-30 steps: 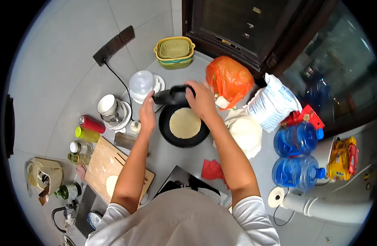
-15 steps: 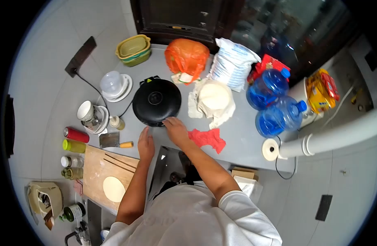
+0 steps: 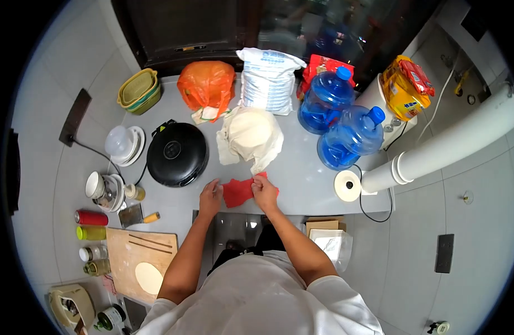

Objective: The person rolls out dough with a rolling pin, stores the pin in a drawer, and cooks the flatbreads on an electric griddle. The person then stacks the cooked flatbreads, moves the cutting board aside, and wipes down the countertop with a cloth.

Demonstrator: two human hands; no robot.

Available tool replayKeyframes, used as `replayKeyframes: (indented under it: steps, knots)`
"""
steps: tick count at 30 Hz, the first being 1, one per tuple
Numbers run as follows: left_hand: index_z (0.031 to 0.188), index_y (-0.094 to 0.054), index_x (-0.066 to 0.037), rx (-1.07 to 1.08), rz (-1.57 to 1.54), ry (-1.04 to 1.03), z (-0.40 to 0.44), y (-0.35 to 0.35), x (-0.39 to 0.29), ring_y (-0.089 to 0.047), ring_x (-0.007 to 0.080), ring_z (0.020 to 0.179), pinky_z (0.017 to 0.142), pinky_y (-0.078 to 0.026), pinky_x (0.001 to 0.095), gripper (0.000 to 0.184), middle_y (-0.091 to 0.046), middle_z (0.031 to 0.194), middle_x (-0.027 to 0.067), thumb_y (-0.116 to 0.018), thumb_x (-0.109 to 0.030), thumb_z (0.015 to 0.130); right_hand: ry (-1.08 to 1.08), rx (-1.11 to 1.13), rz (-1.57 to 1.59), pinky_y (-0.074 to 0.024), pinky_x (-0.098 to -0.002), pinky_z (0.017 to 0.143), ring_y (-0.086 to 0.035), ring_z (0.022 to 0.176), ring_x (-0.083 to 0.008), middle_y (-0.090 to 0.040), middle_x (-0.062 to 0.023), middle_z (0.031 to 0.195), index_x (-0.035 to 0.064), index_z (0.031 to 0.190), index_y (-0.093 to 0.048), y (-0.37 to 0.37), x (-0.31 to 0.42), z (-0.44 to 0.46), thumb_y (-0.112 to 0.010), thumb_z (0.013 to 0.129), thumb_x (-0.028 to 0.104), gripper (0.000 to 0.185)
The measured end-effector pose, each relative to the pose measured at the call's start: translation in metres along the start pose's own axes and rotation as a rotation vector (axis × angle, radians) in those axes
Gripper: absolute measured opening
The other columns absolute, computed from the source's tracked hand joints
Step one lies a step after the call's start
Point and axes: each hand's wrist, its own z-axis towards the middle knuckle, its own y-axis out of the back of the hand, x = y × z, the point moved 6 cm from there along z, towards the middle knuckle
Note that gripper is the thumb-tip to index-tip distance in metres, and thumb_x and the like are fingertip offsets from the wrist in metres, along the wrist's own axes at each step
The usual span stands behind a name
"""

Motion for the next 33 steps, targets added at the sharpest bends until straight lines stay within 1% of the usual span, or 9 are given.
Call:
replayKeyframes:
  steps: [3, 8, 9, 10, 14, 17, 23, 30, 33]
  knots:
    - [0.136, -0.063, 0.001, 0.046, -0.007, 0.058, 0.041, -0.027, -0.008, -0.068, 0.0309, 0.106, 0.093, -0.055, 0.0375, 0.043, -0.068, 0.125, 0.0212, -0.068, -0.023, 0.1, -0.146, -0.017, -0.064, -0.0548, -0.0283, 0.087, -0.069, 0.093, -0.0138, -0.075, -0.0084, 0.105, 0.0005, 0.127, -0.069, 0.034, 0.023, 0.02, -0.068, 0.098, 0.011, 0.03]
    - [0.147, -0.054, 0.0, -0.048, -0.105, 0.217, 0.132, -0.08, 0.02, -0.066, 0.0249, 0.101, 0.093, -0.053, 0.035, 0.062, -0.068, 0.122, 0.0202, -0.07, -0.036, 0.099, -0.121, -0.105, -0.002, -0.0524, -0.03, 0.09, -0.066, 0.096, -0.0165, -0.071, -0.0077, 0.107, 0.0, 0.137, -0.062, 0.058, -0.007, 0.103, -0.067, 0.102, 0.022, 0.042]
    - [0.146, -0.053, 0.006, 0.033, -0.064, 0.324, 0.15, -0.071, -0.014, -0.056, 0.0382, 0.134, 0.112, -0.045, 0.0405, 0.066, -0.055, 0.147, 0.028, -0.067, -0.038, 0.099, -0.123, -0.127, 0.018, -0.0519, -0.0303, 0.091, -0.065, 0.097, -0.0168, -0.07, -0.008, 0.108, -0.0002, 0.14, -0.059, 0.06, -0.009, 0.123, -0.066, 0.103, 0.025, 0.045]
    - [0.147, -0.052, 0.007, 0.007, -0.109, 0.352, 0.172, -0.082, -0.002, -0.054, 0.0378, 0.136, 0.113, -0.043, 0.0402, 0.067, -0.054, 0.148, 0.028, -0.067, -0.038, 0.099, -0.125, -0.147, 0.038, -0.0515, -0.0305, 0.092, -0.065, 0.099, -0.0171, -0.069, -0.0083, 0.109, -0.0005, 0.142, -0.057, 0.06, -0.016, 0.143, -0.065, 0.103, 0.028, 0.049]
    - [0.155, -0.04, 0.007, -0.001, -0.339, 0.565, 0.231, -0.107, 0.01, -0.049, 0.0342, 0.142, 0.117, -0.038, 0.0378, 0.076, -0.049, 0.155, 0.0268, -0.062, -0.043, 0.102, -0.216, -0.046, -0.033, -0.0498, -0.0433, 0.104, -0.063, 0.122, -0.0389, -0.062, -0.0286, 0.136, -0.009, 0.145, -0.049, 0.041, -0.038, 0.22, -0.067, 0.099, 0.044, 0.073]
    - [0.159, -0.031, 0.006, -0.028, -0.437, 0.716, 0.246, -0.122, 0.017, -0.053, 0.0336, 0.139, 0.114, -0.041, 0.0374, 0.08, -0.051, 0.153, 0.027, -0.054, -0.05, 0.106, -0.249, 0.001, 0.055, -0.0493, -0.045, 0.105, -0.061, 0.126, -0.0426, -0.061, -0.0324, 0.135, -0.0107, 0.143, -0.048, 0.03, -0.024, 0.248, -0.074, 0.092, 0.049, 0.082]
    - [0.154, -0.034, 0.012, -0.064, -0.244, 0.626, 0.234, -0.139, 0.015, -0.053, 0.0384, 0.138, 0.115, -0.041, 0.0404, 0.08, -0.052, 0.149, 0.033, -0.053, -0.05, 0.107, -0.238, -0.051, -0.017, -0.0502, -0.0466, 0.104, -0.063, 0.122, -0.0445, -0.062, -0.0331, 0.133, -0.0098, 0.142, -0.049, 0.042, -0.054, 0.251, -0.082, 0.082, 0.055, 0.094]
    - [0.141, -0.044, 0.016, -0.022, -0.167, 0.491, 0.187, -0.211, -0.028, -0.052, 0.0496, 0.131, 0.115, -0.039, 0.047, 0.074, -0.053, 0.139, 0.04, -0.058, -0.047, 0.105, -0.314, -0.198, -0.15, -0.0507, -0.0431, 0.103, -0.066, 0.121, -0.04, -0.067, -0.0298, 0.129, -0.01, 0.14, -0.052, 0.137, -0.078, 0.206, -0.08, 0.086, 0.051, 0.087]
    - [0.143, -0.046, 0.012, 0.068, -0.266, 0.361, 0.178, -0.222, -0.063, -0.053, 0.0443, 0.133, 0.114, -0.04, 0.0461, 0.064, -0.056, 0.14, 0.0321, -0.055, -0.039, 0.107, -0.271, -0.279, -0.008, -0.0523, -0.041, 0.1, -0.068, 0.115, -0.0396, -0.068, -0.0275, 0.127, -0.0103, 0.14, -0.052, 0.163, -0.076, 0.186, -0.077, 0.092, 0.043, 0.076]
